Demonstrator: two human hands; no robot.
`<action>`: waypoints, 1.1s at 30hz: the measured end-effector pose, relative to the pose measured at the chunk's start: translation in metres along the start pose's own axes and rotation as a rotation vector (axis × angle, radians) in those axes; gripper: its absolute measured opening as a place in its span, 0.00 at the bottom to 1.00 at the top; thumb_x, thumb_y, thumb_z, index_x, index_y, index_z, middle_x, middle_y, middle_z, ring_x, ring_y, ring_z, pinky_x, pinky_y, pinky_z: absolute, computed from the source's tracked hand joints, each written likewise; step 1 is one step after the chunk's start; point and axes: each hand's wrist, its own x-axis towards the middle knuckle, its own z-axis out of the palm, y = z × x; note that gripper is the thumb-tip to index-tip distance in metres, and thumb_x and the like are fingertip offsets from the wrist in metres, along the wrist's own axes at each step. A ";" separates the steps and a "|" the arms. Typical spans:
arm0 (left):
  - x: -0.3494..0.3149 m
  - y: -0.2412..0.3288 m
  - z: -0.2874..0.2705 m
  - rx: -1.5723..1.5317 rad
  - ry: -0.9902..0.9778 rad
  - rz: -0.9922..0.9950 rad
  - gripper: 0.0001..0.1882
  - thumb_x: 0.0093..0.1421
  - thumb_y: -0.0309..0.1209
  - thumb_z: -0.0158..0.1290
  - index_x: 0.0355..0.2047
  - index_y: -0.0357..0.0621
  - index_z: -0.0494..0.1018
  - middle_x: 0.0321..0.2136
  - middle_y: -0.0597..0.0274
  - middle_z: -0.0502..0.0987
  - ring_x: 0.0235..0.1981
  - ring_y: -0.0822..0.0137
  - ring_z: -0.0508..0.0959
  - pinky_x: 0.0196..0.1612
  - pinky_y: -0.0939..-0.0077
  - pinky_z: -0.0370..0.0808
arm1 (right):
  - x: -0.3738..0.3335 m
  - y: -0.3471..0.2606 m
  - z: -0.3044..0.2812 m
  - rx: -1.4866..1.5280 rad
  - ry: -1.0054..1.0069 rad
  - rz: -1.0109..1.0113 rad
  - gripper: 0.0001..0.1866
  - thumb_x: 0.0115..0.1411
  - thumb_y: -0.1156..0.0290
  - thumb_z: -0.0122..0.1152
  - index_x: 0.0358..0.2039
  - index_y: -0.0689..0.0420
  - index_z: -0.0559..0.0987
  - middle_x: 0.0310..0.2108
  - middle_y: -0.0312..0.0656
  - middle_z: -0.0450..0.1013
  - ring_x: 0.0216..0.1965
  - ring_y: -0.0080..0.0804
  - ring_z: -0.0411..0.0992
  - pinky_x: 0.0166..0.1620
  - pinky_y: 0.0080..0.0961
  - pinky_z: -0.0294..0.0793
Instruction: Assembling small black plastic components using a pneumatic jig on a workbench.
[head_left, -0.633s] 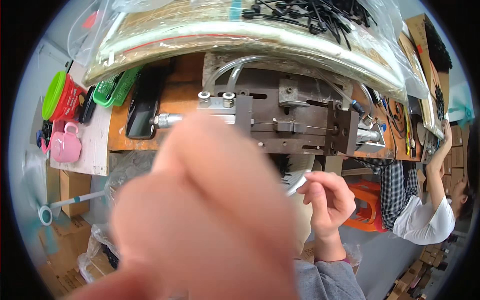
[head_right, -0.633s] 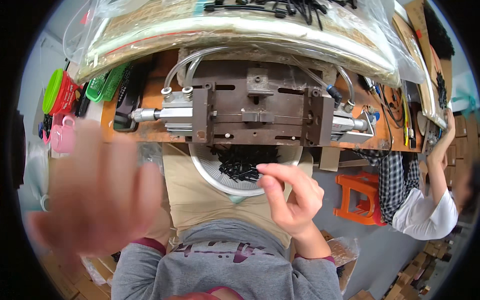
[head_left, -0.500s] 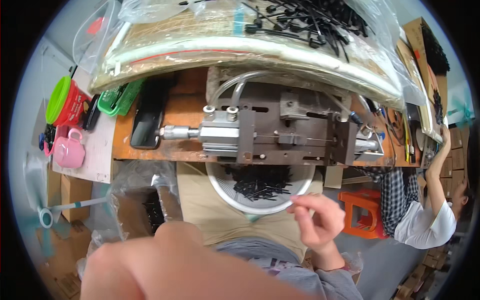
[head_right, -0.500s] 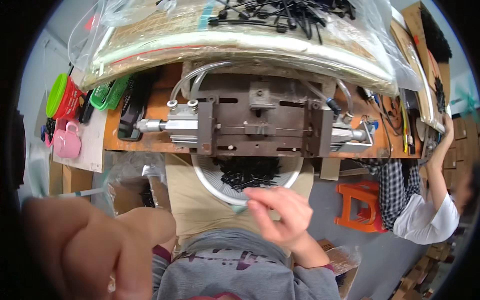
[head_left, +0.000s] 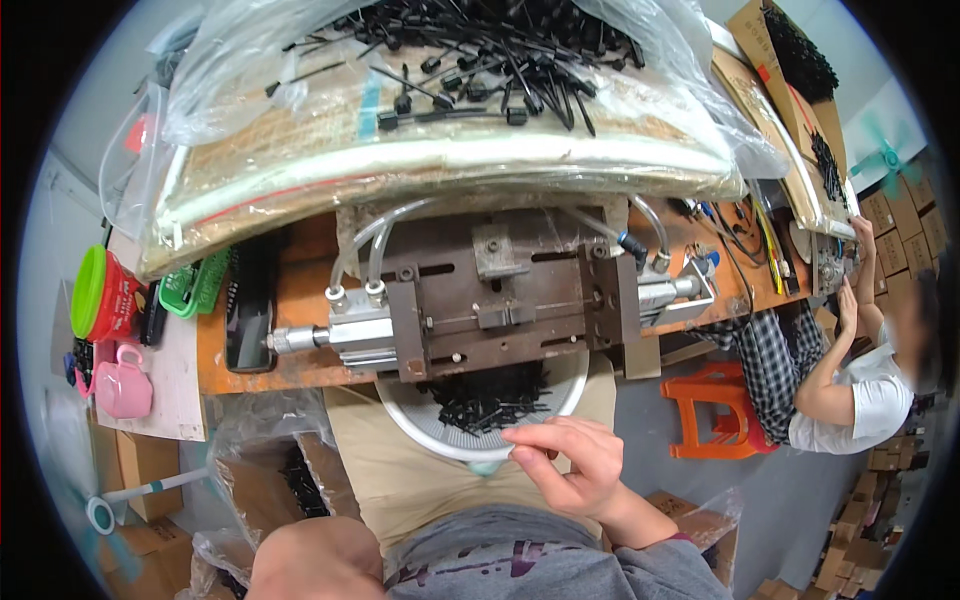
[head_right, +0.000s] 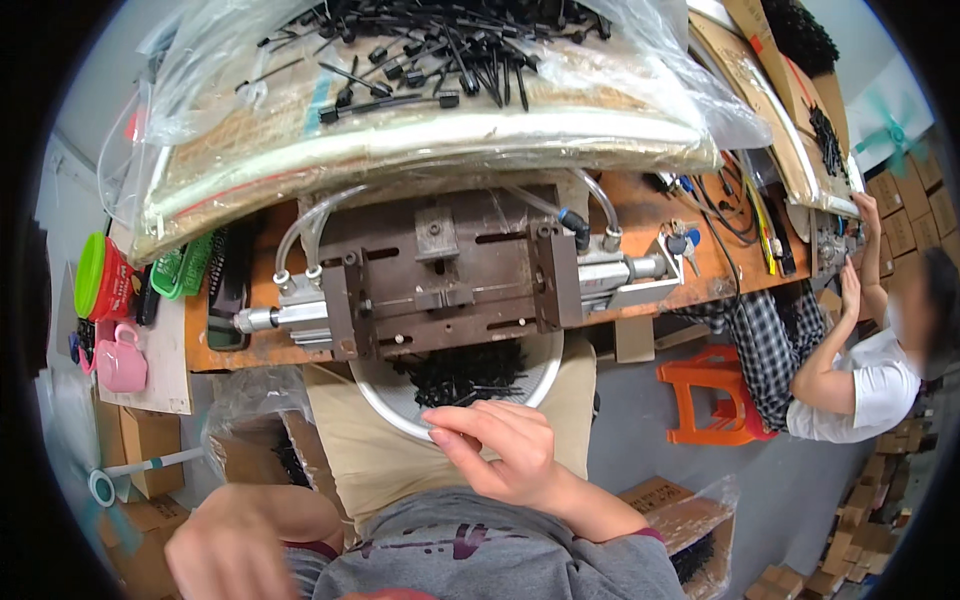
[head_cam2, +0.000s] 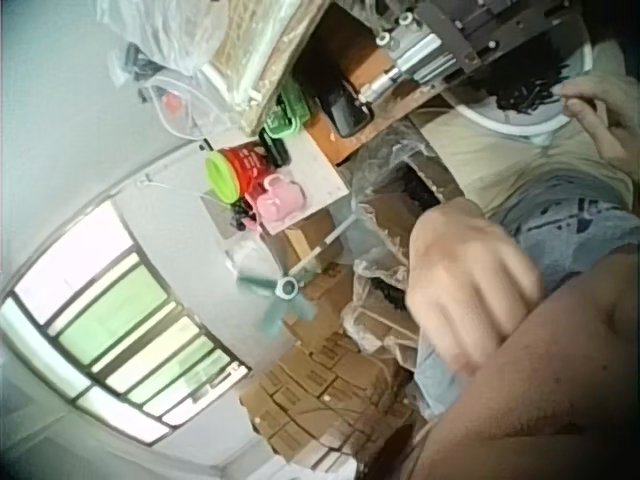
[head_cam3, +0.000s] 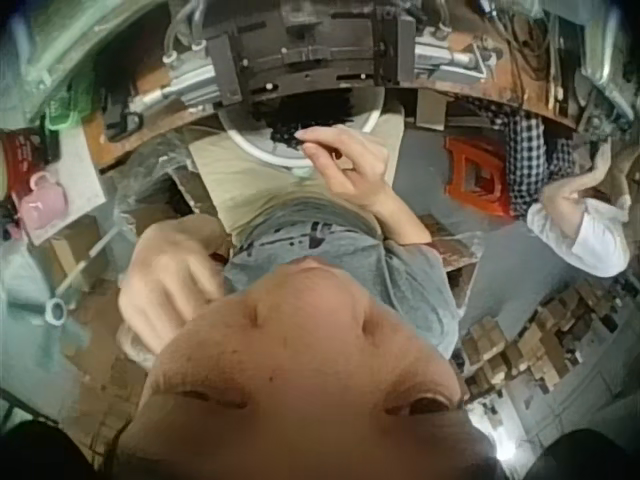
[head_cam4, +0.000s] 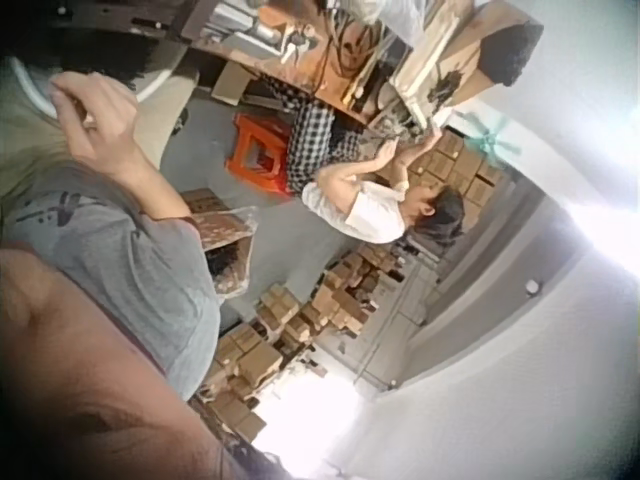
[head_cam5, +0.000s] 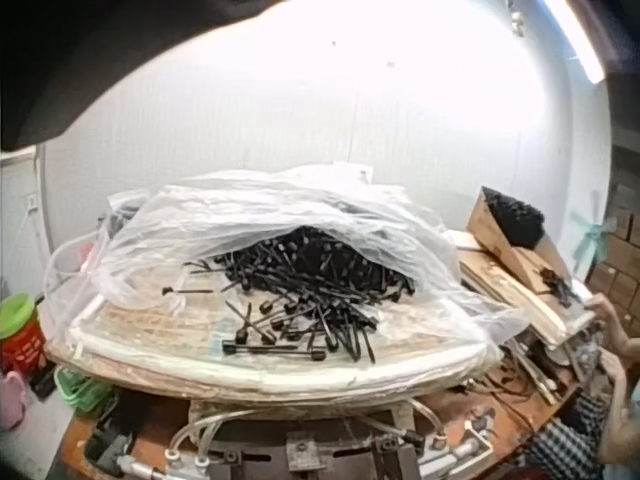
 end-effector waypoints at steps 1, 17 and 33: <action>0.001 -0.005 -0.009 0.100 -0.036 -0.149 0.11 0.67 0.33 0.52 0.32 0.42 0.80 0.27 0.57 0.80 0.25 0.65 0.79 0.36 0.72 0.79 | -0.002 0.000 -0.001 -0.016 -0.001 0.019 0.09 0.52 0.82 0.68 0.36 0.63 0.83 0.20 0.40 0.76 0.17 0.28 0.71 0.22 0.21 0.69; -0.015 -0.011 0.006 0.443 0.683 -0.640 0.19 0.70 0.41 0.40 0.35 0.41 0.76 0.33 0.50 0.82 0.42 0.50 0.81 0.49 0.60 0.75 | -0.010 0.011 -0.009 -0.057 -0.075 0.043 0.12 0.51 0.83 0.67 0.38 0.66 0.81 0.26 0.44 0.80 0.20 0.31 0.76 0.25 0.22 0.74; -0.020 -0.008 0.006 0.336 0.659 -0.595 0.19 0.69 0.44 0.44 0.42 0.43 0.75 0.36 0.49 0.82 0.41 0.49 0.82 0.48 0.57 0.77 | -0.005 0.012 0.006 0.025 -0.046 -0.013 0.13 0.52 0.83 0.67 0.40 0.68 0.81 0.23 0.46 0.77 0.18 0.31 0.73 0.22 0.23 0.70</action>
